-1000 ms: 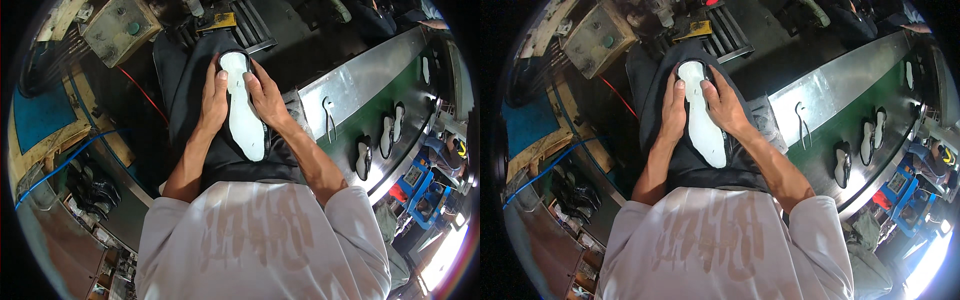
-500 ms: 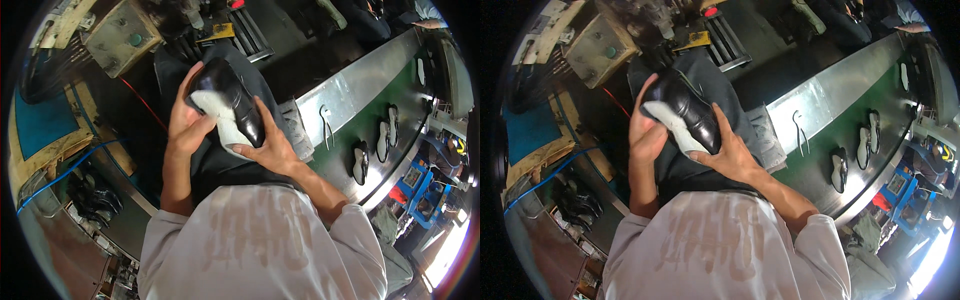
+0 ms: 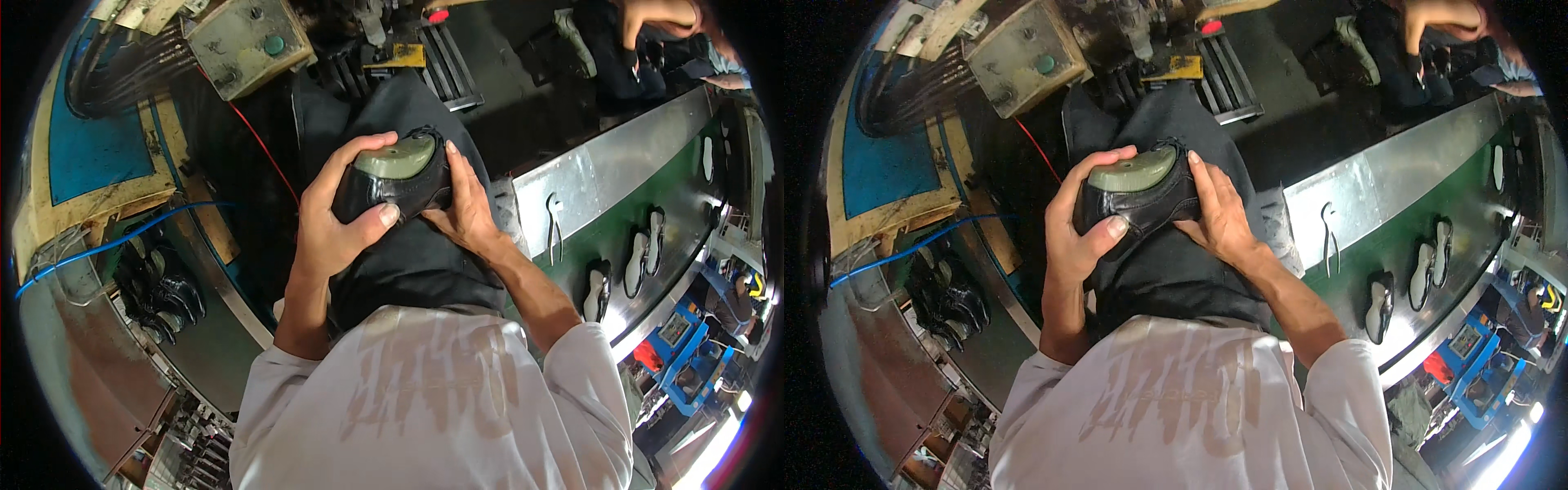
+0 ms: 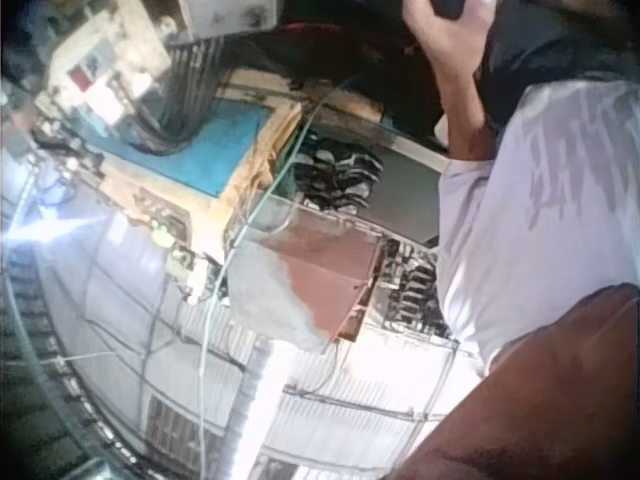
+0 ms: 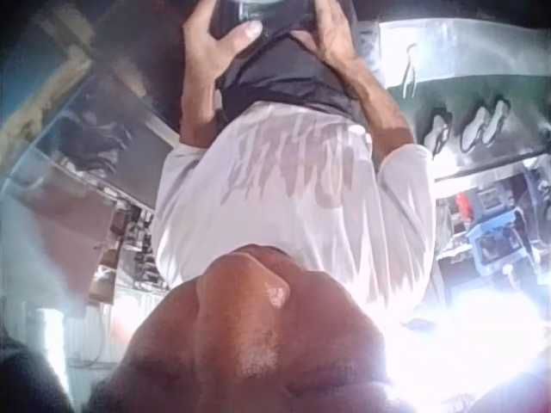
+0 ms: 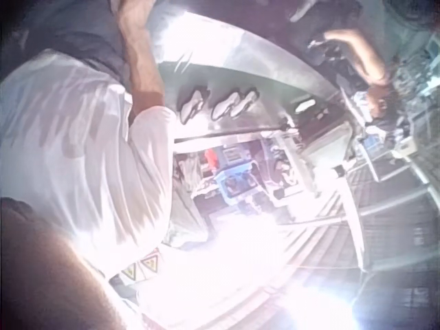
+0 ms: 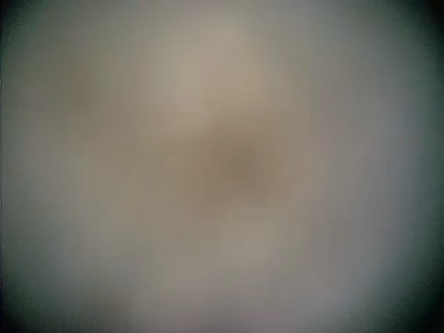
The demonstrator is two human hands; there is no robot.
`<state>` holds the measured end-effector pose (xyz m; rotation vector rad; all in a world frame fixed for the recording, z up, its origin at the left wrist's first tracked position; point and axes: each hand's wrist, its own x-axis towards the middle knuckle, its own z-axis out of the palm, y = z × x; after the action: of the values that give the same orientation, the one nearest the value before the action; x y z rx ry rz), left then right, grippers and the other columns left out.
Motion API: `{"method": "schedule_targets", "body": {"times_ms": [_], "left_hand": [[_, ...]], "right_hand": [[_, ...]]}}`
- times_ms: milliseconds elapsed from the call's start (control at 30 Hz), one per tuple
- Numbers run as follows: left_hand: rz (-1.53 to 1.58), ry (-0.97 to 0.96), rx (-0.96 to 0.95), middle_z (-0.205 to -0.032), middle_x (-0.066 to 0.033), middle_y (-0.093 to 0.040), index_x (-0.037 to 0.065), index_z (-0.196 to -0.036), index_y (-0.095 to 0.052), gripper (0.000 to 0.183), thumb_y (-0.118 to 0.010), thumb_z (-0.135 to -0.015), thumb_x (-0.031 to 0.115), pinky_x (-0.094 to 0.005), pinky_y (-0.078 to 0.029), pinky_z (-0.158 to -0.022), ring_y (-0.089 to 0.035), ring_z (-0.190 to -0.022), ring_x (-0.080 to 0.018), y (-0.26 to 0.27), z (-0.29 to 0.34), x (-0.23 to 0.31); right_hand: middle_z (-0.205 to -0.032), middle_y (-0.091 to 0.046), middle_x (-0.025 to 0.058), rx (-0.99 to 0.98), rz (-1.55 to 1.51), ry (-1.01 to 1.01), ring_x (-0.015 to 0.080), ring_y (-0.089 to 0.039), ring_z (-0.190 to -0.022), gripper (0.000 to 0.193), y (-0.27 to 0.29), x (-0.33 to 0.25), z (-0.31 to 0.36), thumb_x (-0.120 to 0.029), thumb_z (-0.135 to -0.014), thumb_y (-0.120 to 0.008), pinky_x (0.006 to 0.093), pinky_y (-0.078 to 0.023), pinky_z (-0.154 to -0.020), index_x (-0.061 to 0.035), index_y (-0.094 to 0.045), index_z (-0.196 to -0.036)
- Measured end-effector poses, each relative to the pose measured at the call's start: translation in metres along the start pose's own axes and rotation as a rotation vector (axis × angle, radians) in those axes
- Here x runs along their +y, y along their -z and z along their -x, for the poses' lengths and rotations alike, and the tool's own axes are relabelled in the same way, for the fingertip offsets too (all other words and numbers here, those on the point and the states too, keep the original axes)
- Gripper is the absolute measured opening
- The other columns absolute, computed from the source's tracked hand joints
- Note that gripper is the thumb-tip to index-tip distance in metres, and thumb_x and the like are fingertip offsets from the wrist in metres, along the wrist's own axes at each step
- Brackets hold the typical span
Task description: The person inserts white insoles into black shoes and presses them into place. They then use a pair of pliers to trim excess material from the insole edges. The person repeats this process for multiple shoes, handling them one at a time.
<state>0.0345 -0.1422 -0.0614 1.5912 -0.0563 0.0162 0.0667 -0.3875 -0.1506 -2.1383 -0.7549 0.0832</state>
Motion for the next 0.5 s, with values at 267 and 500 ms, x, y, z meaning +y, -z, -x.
{"method": "schedule_targets", "body": {"times_ms": [267,500], "left_hand": [[0.246,0.337,0.295,-0.130,-0.0058,-0.067,0.014,-0.161,-0.047,0.071,-0.072,-0.097,0.029,-0.0403,-0.057,-0.098,-0.067,-0.118,-0.0203,0.016,-0.093,-0.098],[0.151,0.461,0.120,-0.150,-0.0137,-0.058,0.000,-0.160,-0.043,0.075,-0.072,-0.103,0.039,-0.0507,-0.048,-0.113,-0.056,-0.138,-0.0284,0.015,-0.136,-0.113]], "right_hand": [[-0.166,-0.036,0.0320,-0.273,-0.050,-0.009,0.0476,-0.039,-0.155,0.107,0.078,-0.032,-0.056,-0.039,-0.084,-0.092,0.0538,-0.044,-0.122,-0.0126,-0.034,-0.170],[-0.173,-0.023,0.0268,-0.345,0.387,-0.046,0.0521,-0.051,-0.134,0.087,0.076,-0.009,-0.022,-0.027,-0.084,-0.088,0.0585,-0.054,-0.111,-0.0378,-0.050,-0.162]]}}
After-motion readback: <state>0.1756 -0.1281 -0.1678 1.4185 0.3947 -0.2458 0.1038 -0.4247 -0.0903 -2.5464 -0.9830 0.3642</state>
